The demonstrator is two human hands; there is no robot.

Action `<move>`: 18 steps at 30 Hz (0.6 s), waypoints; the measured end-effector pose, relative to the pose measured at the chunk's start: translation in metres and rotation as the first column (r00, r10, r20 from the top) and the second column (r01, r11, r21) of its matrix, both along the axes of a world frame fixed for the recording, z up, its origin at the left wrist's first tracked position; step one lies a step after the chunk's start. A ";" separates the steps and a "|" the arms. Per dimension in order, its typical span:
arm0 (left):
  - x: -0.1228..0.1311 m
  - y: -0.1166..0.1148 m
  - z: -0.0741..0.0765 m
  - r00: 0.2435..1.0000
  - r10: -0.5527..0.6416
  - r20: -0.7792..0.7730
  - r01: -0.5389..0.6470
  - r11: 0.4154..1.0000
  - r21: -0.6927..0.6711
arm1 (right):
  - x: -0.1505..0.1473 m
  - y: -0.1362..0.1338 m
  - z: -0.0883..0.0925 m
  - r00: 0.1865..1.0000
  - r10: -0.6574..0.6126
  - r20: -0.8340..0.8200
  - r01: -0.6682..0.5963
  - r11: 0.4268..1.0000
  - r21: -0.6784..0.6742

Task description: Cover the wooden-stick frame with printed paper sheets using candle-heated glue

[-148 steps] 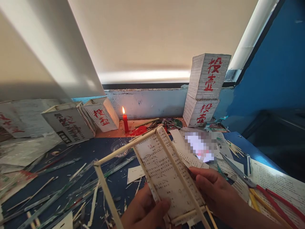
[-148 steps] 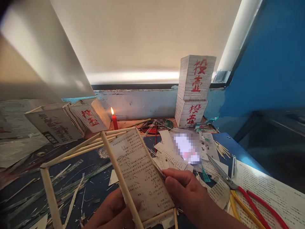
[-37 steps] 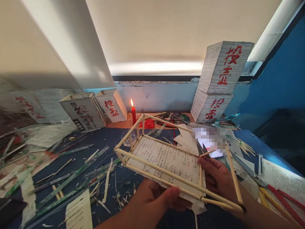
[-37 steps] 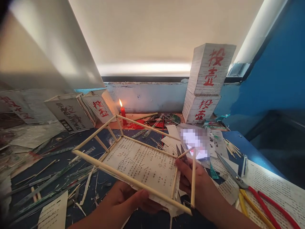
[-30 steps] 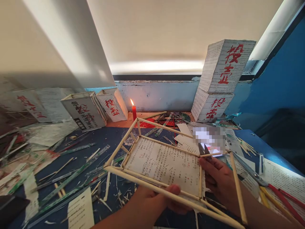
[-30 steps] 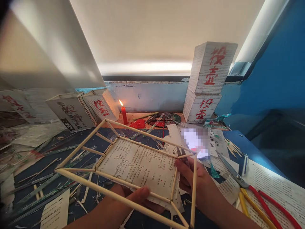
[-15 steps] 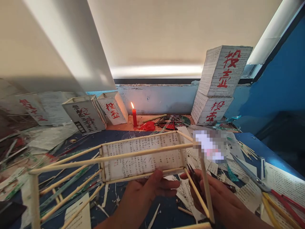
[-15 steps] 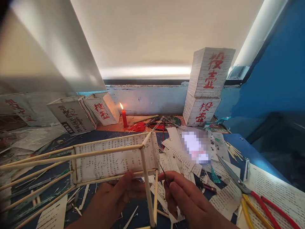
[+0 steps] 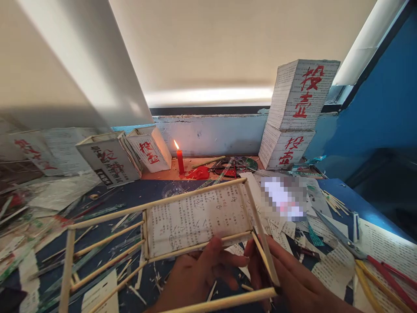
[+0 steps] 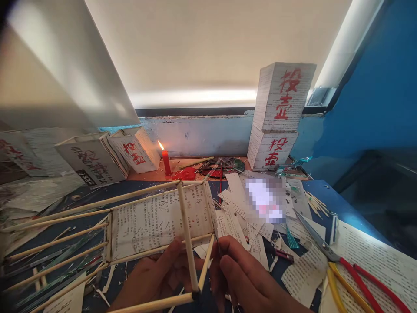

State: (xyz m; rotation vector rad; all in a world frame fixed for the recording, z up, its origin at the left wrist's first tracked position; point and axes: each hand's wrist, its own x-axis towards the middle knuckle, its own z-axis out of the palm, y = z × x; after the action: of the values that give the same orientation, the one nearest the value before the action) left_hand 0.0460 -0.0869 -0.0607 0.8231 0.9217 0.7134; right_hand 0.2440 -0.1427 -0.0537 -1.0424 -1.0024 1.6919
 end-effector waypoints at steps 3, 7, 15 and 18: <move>0.002 -0.002 0.000 0.999 -0.047 0.025 0.048 0.999 -0.009 | -0.002 0.000 0.000 1.000 -0.004 -0.016 0.004 1.000 -0.018; 0.006 -0.005 0.002 0.995 -0.013 0.104 0.018 0.999 -0.047 | -0.005 0.001 0.003 0.999 -0.006 -0.043 0.004 0.998 -0.060; 0.009 -0.006 0.003 0.988 0.052 0.147 -0.032 0.990 -0.134 | -0.010 0.003 -0.003 0.986 -0.033 -0.164 0.018 0.995 -0.094; 0.008 -0.007 0.000 0.982 0.065 0.175 -0.034 0.984 -0.175 | -0.006 0.001 -0.009 0.991 -0.034 -0.133 0.024 0.997 -0.080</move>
State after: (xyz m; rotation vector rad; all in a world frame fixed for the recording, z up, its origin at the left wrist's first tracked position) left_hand 0.0536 -0.0939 -0.0603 0.5750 0.8297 0.7290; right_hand 0.2377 -0.1413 -0.0628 -0.9747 -0.8372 1.7646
